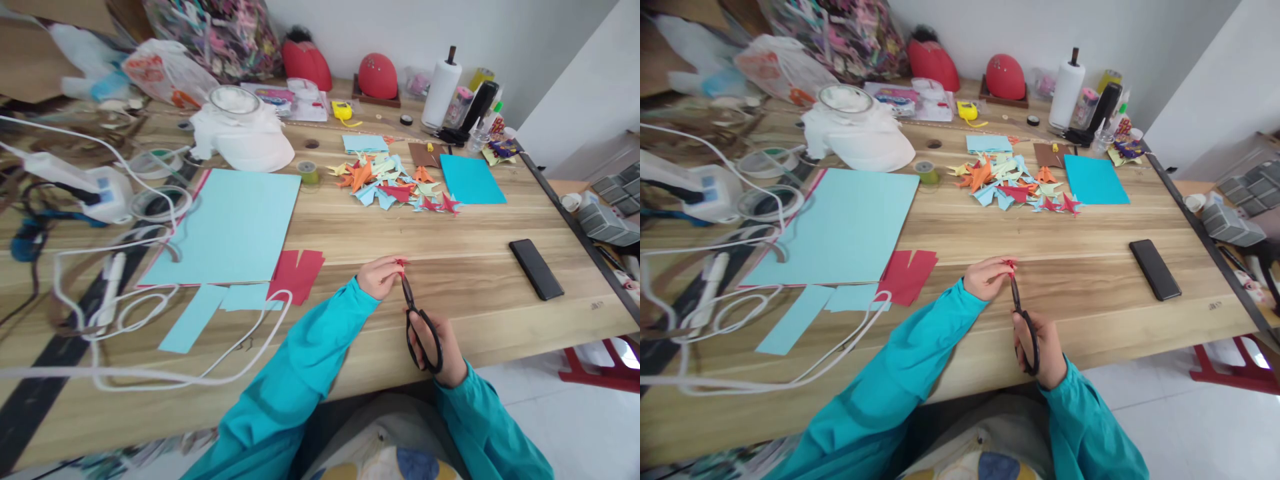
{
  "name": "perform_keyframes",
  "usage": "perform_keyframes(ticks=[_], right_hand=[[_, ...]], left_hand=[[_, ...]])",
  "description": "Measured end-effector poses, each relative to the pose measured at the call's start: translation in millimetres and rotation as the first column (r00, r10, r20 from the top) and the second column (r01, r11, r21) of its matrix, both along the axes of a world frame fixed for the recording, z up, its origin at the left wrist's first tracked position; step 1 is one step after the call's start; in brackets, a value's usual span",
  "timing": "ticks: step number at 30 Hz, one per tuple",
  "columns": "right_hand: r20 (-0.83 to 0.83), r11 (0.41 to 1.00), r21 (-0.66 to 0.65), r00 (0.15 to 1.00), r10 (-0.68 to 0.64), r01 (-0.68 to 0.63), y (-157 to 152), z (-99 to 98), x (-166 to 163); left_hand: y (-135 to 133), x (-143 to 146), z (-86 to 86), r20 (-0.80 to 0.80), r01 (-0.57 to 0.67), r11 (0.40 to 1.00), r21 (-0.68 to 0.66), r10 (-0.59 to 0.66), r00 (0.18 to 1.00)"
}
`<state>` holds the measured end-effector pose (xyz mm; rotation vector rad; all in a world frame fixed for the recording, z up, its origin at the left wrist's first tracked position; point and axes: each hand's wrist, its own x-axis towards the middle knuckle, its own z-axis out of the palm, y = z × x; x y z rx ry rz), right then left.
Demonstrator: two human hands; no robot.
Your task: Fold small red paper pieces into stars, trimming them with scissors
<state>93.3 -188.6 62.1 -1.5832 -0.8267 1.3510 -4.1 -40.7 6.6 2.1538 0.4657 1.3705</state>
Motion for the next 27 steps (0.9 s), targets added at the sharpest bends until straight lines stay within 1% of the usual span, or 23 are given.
perform_keyframes(ticks=[5,21,27], right_hand=[[0.014,1.0,-0.016,1.0,0.004,-0.004,0.1,-1.7,0.2],[0.023,0.999,-0.023,0.999,0.022,-0.022,-0.4,-2.0,1.1],[0.011,1.0,-0.019,1.0,0.019,-0.018,-1.3,-4.5,1.3]], left_hand=[[-0.2,-0.2,-1.5,-0.002,0.002,1.0,-0.017,-0.002,1.0],[0.2,-0.7,-3.0,-0.013,-0.009,1.0,0.006,0.009,1.0],[0.9,-0.7,-4.1,-0.015,0.008,1.0,0.011,-0.008,1.0]])
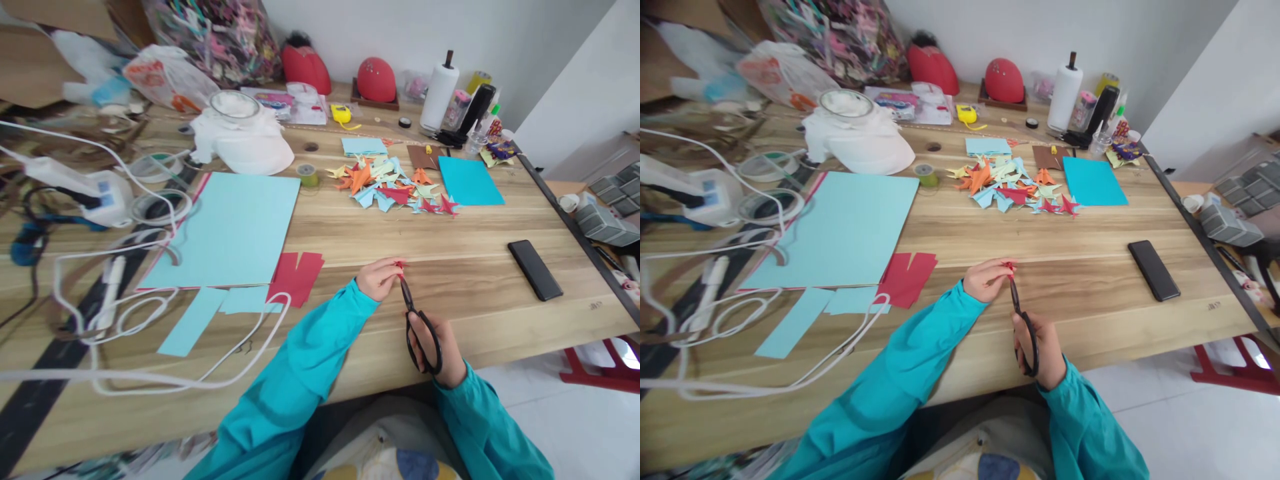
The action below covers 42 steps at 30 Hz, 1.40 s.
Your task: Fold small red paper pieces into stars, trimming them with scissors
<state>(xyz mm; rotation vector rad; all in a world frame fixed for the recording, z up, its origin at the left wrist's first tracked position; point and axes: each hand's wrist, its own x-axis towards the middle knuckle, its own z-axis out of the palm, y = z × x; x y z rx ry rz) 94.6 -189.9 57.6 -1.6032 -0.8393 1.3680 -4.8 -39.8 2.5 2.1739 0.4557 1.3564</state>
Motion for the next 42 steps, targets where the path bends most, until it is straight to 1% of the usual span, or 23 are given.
perform_keyframes(ticks=[4,16,22,26,31,33,37,39,42], right_hand=[[0.027,1.0,-0.006,1.0,-0.008,0.008,0,0.8,0],[0.043,1.0,0.016,0.999,0.001,-0.002,0,0.6,2],[0.041,1.0,0.017,0.999,0.004,-0.005,-1,2.6,2],[0.014,1.0,0.004,0.999,-0.03,0.03,-6,3.1,2],[-0.117,0.98,0.067,0.977,-0.178,0.187,-10,-0.2,6],[-0.202,0.97,0.089,0.958,-0.204,0.225,-10,-1.0,7],[-0.364,0.961,0.11,0.91,-0.2,0.255,-9,-1.8,5],[-0.431,0.961,0.094,0.881,-0.196,0.26,-9,-3.0,5],[-0.532,0.98,0.035,0.834,-0.146,0.194,-9,-6.4,7]], left_hand=[[0,0,-0.4,0.007,-0.002,1.0,0.008,0.002,1.0],[0,0,-0.2,-0.006,-0.006,1.0,0.0,0.006,1.0],[0,1,0.0,-0.006,-0.005,1.0,0.028,0.005,1.0],[0,0,0.5,0.003,-0.034,0.999,0.005,0.034,0.999],[0,1,5.4,0.005,-0.058,0.998,-0.02,0.058,0.998],[-1,1,7.7,-0.002,-0.065,0.998,-0.017,0.064,0.998],[-2,3,9.0,-0.023,-0.075,0.997,-0.005,0.075,0.997],[-3,3,7.7,-0.033,-0.086,0.996,-0.007,0.086,0.996],[-4,3,4.6,-0.039,-0.107,0.994,-0.011,0.107,0.994]])
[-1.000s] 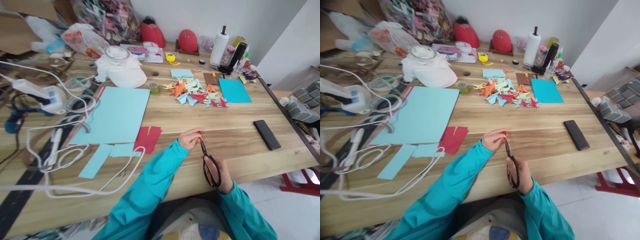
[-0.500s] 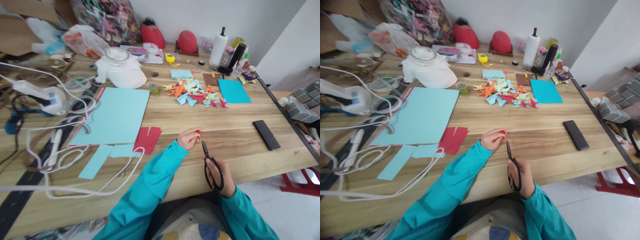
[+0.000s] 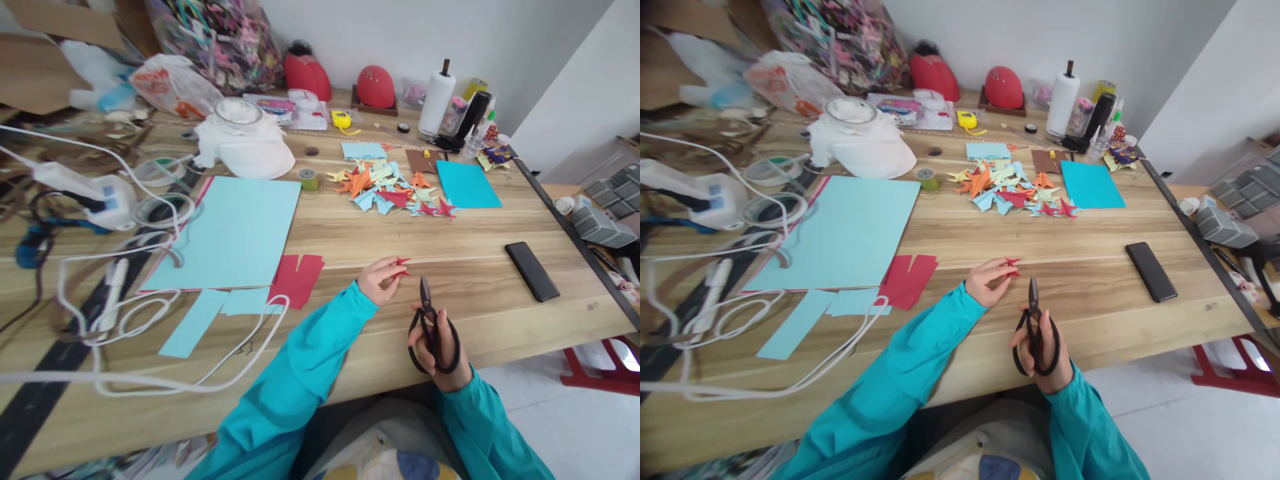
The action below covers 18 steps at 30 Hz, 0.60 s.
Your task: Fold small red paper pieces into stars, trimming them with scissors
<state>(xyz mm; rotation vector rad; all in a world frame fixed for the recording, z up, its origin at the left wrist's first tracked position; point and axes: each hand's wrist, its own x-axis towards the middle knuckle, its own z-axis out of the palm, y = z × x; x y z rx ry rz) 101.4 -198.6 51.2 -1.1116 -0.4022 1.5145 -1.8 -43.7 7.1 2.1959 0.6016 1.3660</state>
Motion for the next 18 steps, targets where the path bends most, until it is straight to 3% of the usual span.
perform_keyframes(ticks=[10,18], right_hand=[[-0.084,0.982,0.081,0.981,0.176,-0.169,-1,-4.4,4],[0.179,0.955,0.005,0.94,0.292,-0.297,0,-12.6,2]], left_hand=[[0,1,-1.3,-0.011,-0.016,0.994,-0.11,0.015,1.0],[0,1,1.7,-0.008,0.032,0.996,-0.082,-0.032,0.999]])
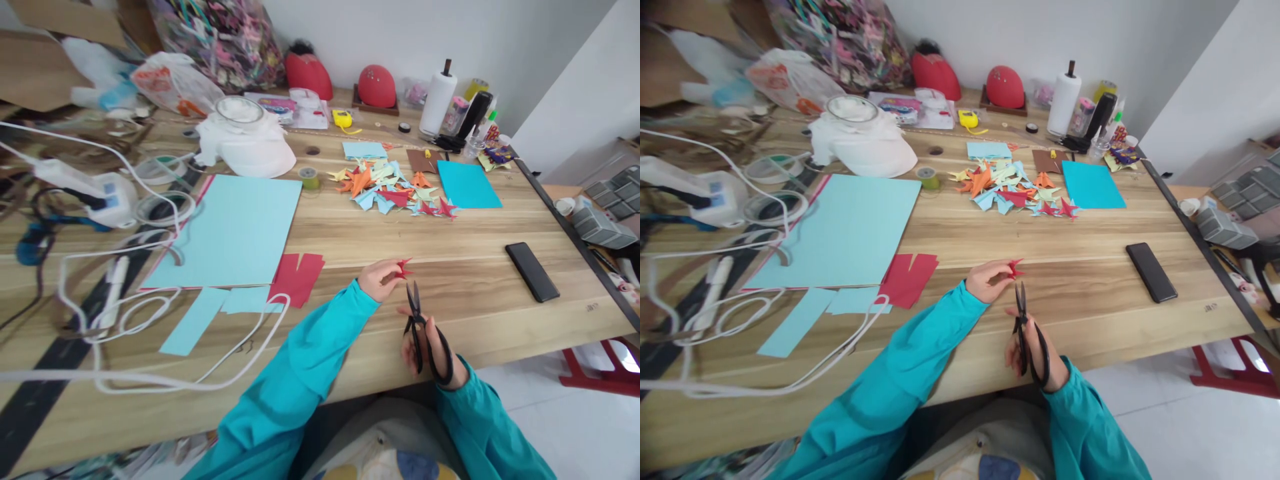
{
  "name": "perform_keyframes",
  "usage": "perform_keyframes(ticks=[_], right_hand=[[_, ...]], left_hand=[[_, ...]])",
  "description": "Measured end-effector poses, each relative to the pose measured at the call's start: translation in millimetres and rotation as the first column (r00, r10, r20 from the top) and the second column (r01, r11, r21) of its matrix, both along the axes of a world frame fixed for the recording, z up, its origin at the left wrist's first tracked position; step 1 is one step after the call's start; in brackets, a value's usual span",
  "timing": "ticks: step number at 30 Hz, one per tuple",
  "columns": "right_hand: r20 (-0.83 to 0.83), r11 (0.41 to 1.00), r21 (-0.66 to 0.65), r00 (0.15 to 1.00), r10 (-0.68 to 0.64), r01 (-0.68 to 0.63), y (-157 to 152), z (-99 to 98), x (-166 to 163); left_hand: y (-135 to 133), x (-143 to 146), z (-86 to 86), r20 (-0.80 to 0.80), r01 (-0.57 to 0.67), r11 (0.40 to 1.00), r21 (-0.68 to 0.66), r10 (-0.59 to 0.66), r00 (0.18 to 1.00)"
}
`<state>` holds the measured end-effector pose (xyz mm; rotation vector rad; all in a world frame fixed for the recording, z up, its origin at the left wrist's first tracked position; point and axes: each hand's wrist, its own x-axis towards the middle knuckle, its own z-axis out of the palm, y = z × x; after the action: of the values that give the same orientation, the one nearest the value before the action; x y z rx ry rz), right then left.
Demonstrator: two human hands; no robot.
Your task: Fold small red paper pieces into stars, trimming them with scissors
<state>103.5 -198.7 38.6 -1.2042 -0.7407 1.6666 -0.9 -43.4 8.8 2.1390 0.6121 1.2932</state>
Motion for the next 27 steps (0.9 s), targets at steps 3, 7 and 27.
perform_keyframes(ticks=[3,7,27], right_hand=[[0.065,1.0,-0.007,0.998,0.018,-0.018,3,3.0,1],[0.118,1.0,-0.013,0.993,0.024,-0.023,6,6.7,2],[0.234,0.997,-0.063,0.972,-0.031,0.047,7,13.1,3]], left_hand=[[0,0,-0.6,0.003,0.005,1.0,-0.004,-0.005,1.0],[0,0,-2.4,0.005,0.032,0.999,-0.001,-0.032,0.999],[1,-2,-3.3,-0.012,0.108,0.986,0.13,-0.107,0.994]])
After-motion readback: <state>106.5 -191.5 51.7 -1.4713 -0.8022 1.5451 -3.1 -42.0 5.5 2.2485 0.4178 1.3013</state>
